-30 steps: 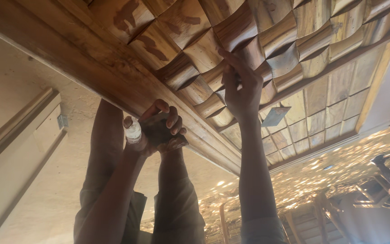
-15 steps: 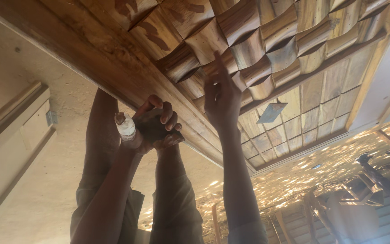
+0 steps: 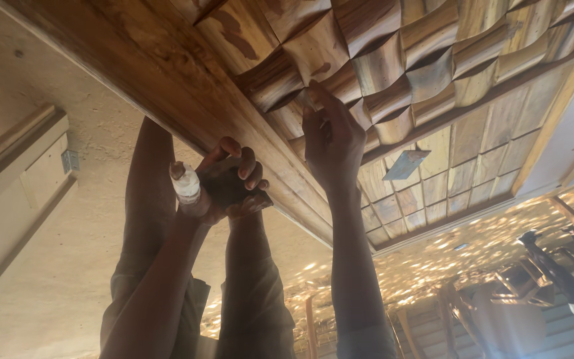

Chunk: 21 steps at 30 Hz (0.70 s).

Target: The person sands a woven wooden ceiling panel, holding a sanding block in the left hand and rubbing it across the raised woven wood tiles, moving between different sections of the panel and occasionally pointing at spots before sanding them.

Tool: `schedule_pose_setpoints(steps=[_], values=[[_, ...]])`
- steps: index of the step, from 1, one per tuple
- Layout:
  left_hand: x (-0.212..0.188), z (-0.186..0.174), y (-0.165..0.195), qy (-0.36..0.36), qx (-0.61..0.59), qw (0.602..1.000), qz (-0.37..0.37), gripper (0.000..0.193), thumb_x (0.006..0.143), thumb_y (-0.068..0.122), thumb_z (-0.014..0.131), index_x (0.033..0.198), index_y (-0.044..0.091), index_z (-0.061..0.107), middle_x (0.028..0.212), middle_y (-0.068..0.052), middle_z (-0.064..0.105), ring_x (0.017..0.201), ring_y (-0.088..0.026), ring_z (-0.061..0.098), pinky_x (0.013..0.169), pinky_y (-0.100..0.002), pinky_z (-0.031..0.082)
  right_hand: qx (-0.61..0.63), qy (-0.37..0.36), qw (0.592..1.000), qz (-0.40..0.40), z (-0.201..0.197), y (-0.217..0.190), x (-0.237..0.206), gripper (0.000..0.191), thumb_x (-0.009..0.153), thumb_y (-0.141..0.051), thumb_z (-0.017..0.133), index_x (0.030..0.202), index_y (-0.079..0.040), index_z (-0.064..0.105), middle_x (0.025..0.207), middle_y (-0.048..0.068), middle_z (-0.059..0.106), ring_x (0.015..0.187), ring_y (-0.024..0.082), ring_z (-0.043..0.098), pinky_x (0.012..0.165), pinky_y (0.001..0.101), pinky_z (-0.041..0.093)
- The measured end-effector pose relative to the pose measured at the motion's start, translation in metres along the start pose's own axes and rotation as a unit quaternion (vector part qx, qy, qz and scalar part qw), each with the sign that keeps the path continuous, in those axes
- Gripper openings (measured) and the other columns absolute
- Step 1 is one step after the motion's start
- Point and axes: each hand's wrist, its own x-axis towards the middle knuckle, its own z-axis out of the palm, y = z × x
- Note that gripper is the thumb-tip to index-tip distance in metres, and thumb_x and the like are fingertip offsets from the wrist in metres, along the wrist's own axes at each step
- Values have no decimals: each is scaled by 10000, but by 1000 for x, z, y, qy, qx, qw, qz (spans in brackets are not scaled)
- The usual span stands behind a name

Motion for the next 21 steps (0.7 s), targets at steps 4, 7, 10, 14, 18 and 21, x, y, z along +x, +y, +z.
schedule_pose_setpoints(steps=[4, 7, 10, 14, 18, 21], values=[[5, 1, -2, -3, -5, 1000, -6, 845, 816, 797, 710, 1287, 115, 545, 949, -69, 476, 920, -229, 547, 883, -451, 544, -26, -16, 1000, -1, 0, -4, 3, 517, 1071, -135, 695, 1549, -105, 499, 718, -22, 632, 554, 56, 538, 516, 258, 399], [6, 0, -3, -14, -11, 1000, -11, 834, 805, 788, 711, 1269, 116, 545, 980, -69, 475, 956, -244, 555, 848, -475, 564, -66, -17, 997, -26, 4, -5, 13, 559, 1078, -191, 710, 1567, -101, 456, 749, -23, 656, 545, 50, 551, 482, 249, 403], [5, -1, -4, -7, -14, 1000, -2, 829, 825, 792, 698, 1265, 107, 546, 958, -71, 476, 931, -237, 555, 866, -466, 557, -113, -41, 992, -42, 6, -7, 20, 568, 1080, -214, 698, 1569, -91, 439, 782, -18, 669, 532, 47, 567, 421, 241, 392], [5, -4, -7, -7, -5, 1000, 2, 824, 813, 812, 700, 1209, 106, 543, 938, -61, 474, 911, -219, 549, 935, -436, 538, -203, -51, 974, -88, -1, -13, 23, 524, 1081, -239, 676, 1543, -125, 459, 842, 4, 672, 515, 61, 558, 385, 242, 389], [4, -7, -9, -7, -1, 1000, 11, 851, 794, 820, 703, 1244, 114, 547, 957, -60, 476, 929, -225, 551, 969, -453, 539, -173, -36, 980, -88, -6, -15, 26, 512, 1133, -254, 643, 1596, -150, 450, 825, -15, 611, 612, 68, 591, 519, 238, 483], [3, -7, -11, -8, -9, 1000, 15, 869, 788, 822, 709, 1260, 110, 549, 930, -59, 483, 903, -215, 557, 927, -431, 537, -204, -52, 973, -99, -5, -14, 28, 517, 1099, -236, 668, 1550, -64, 483, 867, 16, 630, 628, 69, 614, 481, 244, 476]])
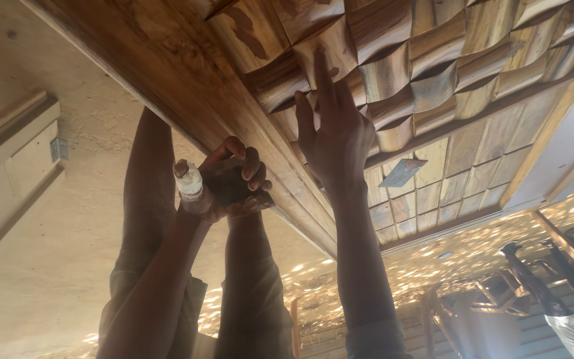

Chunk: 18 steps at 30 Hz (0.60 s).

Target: The person sands a woven wooden ceiling panel, holding a sanding block in the left hand and rubbing it across the raised woven wood tiles, moving between different sections of the panel and occasionally pointing at spots before sanding them.

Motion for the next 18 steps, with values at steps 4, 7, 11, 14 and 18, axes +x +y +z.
schedule_pose_setpoints(steps=[4, 7, 11, 14, 18], values=[[4, 1, -2, -6, -10, 1000, 12, 874, 784, 812, 719, 1262, 99, 554, 930, -71, 503, 905, -226, 572, 947, -452, 540, 18, 3, 1000, -9, -2, -2, -3, 383, 1070, -161, 700, 1438, -135, 602, 875, 14, 644, 576, 81, 592, 484, 257, 491], [3, 4, -3, 18, 8, 1000, 18, 883, 779, 820, 727, 1242, 89, 554, 928, -82, 510, 900, -240, 576, 957, -459, 536, 67, 7, 998, 2, -8, -7, -12, 385, 1059, -142, 711, 1424, -133, 587, 886, 15, 630, 644, 89, 637, 562, 275, 525], [1, 4, -2, -6, 2, 1000, 20, 842, 792, 793, 728, 1212, 82, 567, 969, -93, 527, 939, -265, 589, 981, -482, 542, 84, -31, 996, 15, -6, -13, -18, 492, 987, -96, 725, 1460, -84, 586, 840, 38, 601, 607, 124, 609, 513, 308, 497], [-2, 3, -1, -11, -28, 999, 31, 838, 801, 786, 724, 1207, 70, 566, 921, -77, 534, 891, -230, 587, 918, -420, 529, 44, -36, 998, -13, 0, -13, -19, 532, 977, -112, 733, 1479, -62, 563, 859, 58, 608, 625, 150, 600, 533, 324, 501], [-3, 0, -2, -19, -28, 999, 33, 843, 800, 800, 720, 1207, 77, 569, 933, -73, 544, 907, -229, 596, 938, -423, 532, 11, -44, 998, -46, 5, -10, -21, 493, 1002, -132, 708, 1477, -169, 583, 980, 48, 691, 689, 154, 653, 601, 317, 549]])
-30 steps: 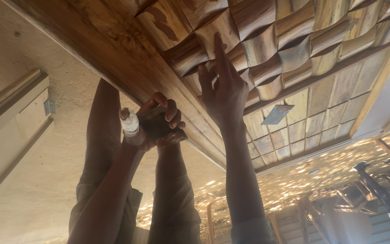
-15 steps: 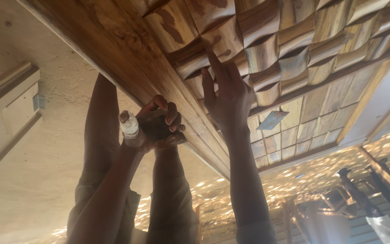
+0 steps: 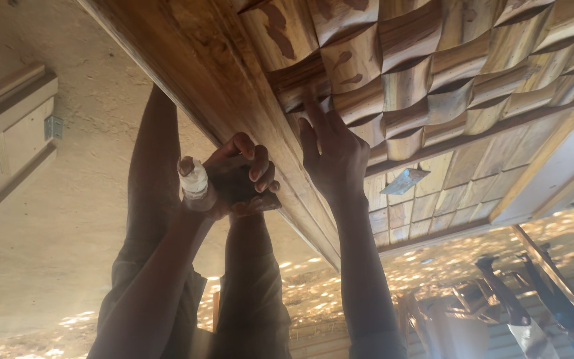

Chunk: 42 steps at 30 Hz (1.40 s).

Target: The person sands a woven wooden ceiling panel, holding a sanding block in the left hand and rubbing it across the raised woven wood tiles, moving between different sections of the panel and occasionally pointing at spots before sanding them.

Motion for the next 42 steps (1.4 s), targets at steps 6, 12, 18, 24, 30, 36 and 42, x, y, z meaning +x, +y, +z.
schedule_pose_setpoints(steps=[6, 12, 18, 24, 30, 36, 42], values=[[5, -2, -1, -16, -18, 1000, 7, 812, 820, 765, 714, 1234, 80, 578, 929, -83, 551, 899, -232, 605, 916, -438, 544, 78, -3, 993, 91, 3, 2, 4, 452, 995, -95, 700, 1437, -115, 611, 836, 50, 657, 532, 144, 581, 484, 347, 467], [1, 0, 1, -13, -21, 1000, 3, 816, 818, 771, 715, 1225, 78, 572, 944, -84, 548, 908, -228, 600, 865, -400, 545, 85, -48, 995, 32, -2, -5, 3, 462, 979, -88, 716, 1423, -200, 649, 764, 49, 606, 544, 168, 566, 531, 355, 498], [3, -2, 1, -19, -12, 1000, 12, 827, 812, 772, 724, 1216, 67, 573, 947, -92, 559, 915, -233, 614, 890, -418, 551, -2, -77, 997, -16, 3, -6, 8, 550, 942, 12, 644, 1460, -171, 631, 844, 33, 689, 536, 160, 600, 491, 313, 510], [6, -1, 2, -27, -26, 999, 14, 833, 820, 768, 717, 1256, 74, 573, 939, -86, 566, 919, -234, 619, 947, -436, 552, -24, -117, 991, -68, -16, 6, 5, 599, 908, 10, 669, 1434, -276, 641, 713, 30, 602, 514, 157, 577, 495, 341, 499], [4, -2, 0, -14, -5, 1000, 15, 817, 816, 773, 726, 1204, 72, 569, 932, -80, 549, 902, -225, 604, 899, -408, 544, 15, -78, 996, -34, -6, 8, 8, 633, 920, 48, 634, 1499, -201, 573, 806, 33, 637, 542, 176, 581, 502, 350, 496], [1, -4, -1, -11, -8, 1000, 13, 818, 814, 783, 710, 1199, 74, 575, 927, -73, 546, 901, -220, 605, 904, -410, 545, 34, -119, 992, -21, -11, 15, 6, 653, 912, 71, 599, 1445, -306, 611, 801, 42, 656, 573, 191, 628, 536, 355, 537], [7, 5, 5, -18, -16, 1000, 11, 822, 816, 783, 699, 1237, 89, 571, 931, -70, 529, 917, -226, 596, 958, -448, 555, 66, -86, 994, -16, -2, 12, -3, 574, 937, 69, 580, 1421, -235, 629, 847, 61, 680, 599, 179, 638, 542, 341, 547]])
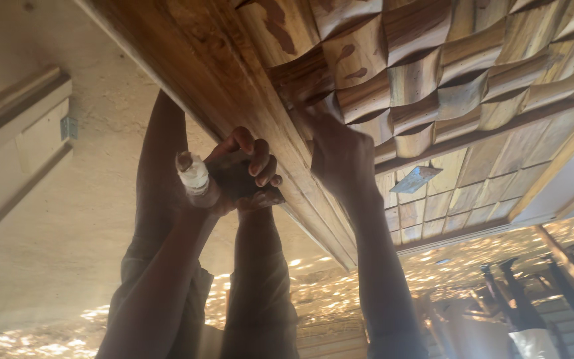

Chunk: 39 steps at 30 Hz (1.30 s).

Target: The person sands a woven wooden ceiling panel, holding a sanding block in the left hand and rubbing it across the raised woven wood tiles, moving between different sections of the panel and occasionally pointing at spots before sanding them.

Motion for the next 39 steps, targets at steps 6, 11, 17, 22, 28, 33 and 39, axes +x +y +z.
schedule_pose_setpoints(steps=[6, 11, 17, 22, 28, 33, 39], values=[[1, 13, 10, 35, 21, 999, 15, 829, 803, 788, 705, 1238, 104, 538, 962, -68, 488, 933, -230, 564, 929, -504, 578, 145, 71, 985, 58, -3, -34, -44, 546, 976, 50, 538, 1504, -88, 531, 715, 53, 608, 598, 149, 633, 559, 339, 499], [4, 13, 11, 41, 29, 999, 4, 811, 799, 788, 700, 1206, 108, 530, 960, -58, 480, 933, -216, 554, 920, -473, 565, 173, 92, 971, 138, 6, -34, -35, 552, 995, 50, 506, 1540, -29, 459, 653, 42, 596, 526, 128, 591, 521, 311, 474], [4, 12, 11, 35, 46, 998, -2, 801, 809, 812, 679, 1191, 120, 549, 953, -47, 493, 933, -206, 559, 972, -452, 546, 120, 143, 980, 73, 20, -9, -4, 480, 1059, 16, 552, 1524, -75, 473, 912, 132, 630, 635, 187, 607, 573, 337, 478], [5, 24, 9, 83, 107, 991, 11, 765, 807, 779, 702, 1230, 159, 557, 998, -35, 485, 994, -210, 550, 974, -464, 538, 126, 97, 982, 103, 11, -29, -35, 500, 967, 65, 581, 1440, -94, 611, 707, 66, 579, 527, 176, 536, 496, 374, 425], [13, 42, 2, 167, 145, 974, 53, 775, 830, 765, 722, 1256, 147, 526, 1013, -27, 471, 1017, -191, 528, 1046, -418, 476, 122, 60, 988, 78, 4, -69, -84, 537, 901, -43, 685, 1426, -4, 576, 729, 58, 588, 569, 187, 571, 512, 365, 453], [14, 46, 6, 162, 147, 975, 39, 775, 834, 742, 728, 1270, 136, 521, 1047, -30, 494, 1028, -190, 538, 1059, -429, 474, 80, 34, 993, 77, 19, -71, -88, 695, 895, -259, 798, 1468, 13, 515, 776, 52, 579, 569, 198, 574, 501, 345, 469], [14, 39, 9, 116, 114, 986, 47, 735, 859, 697, 721, 1290, 133, 530, 1017, -20, 510, 1040, -175, 553, 1080, -422, 481, 70, 17, 994, 81, 25, -76, -87, 774, 847, -324, 815, 1479, -1, 506, 824, 56, 575, 611, 195, 587, 532, 349, 480]])
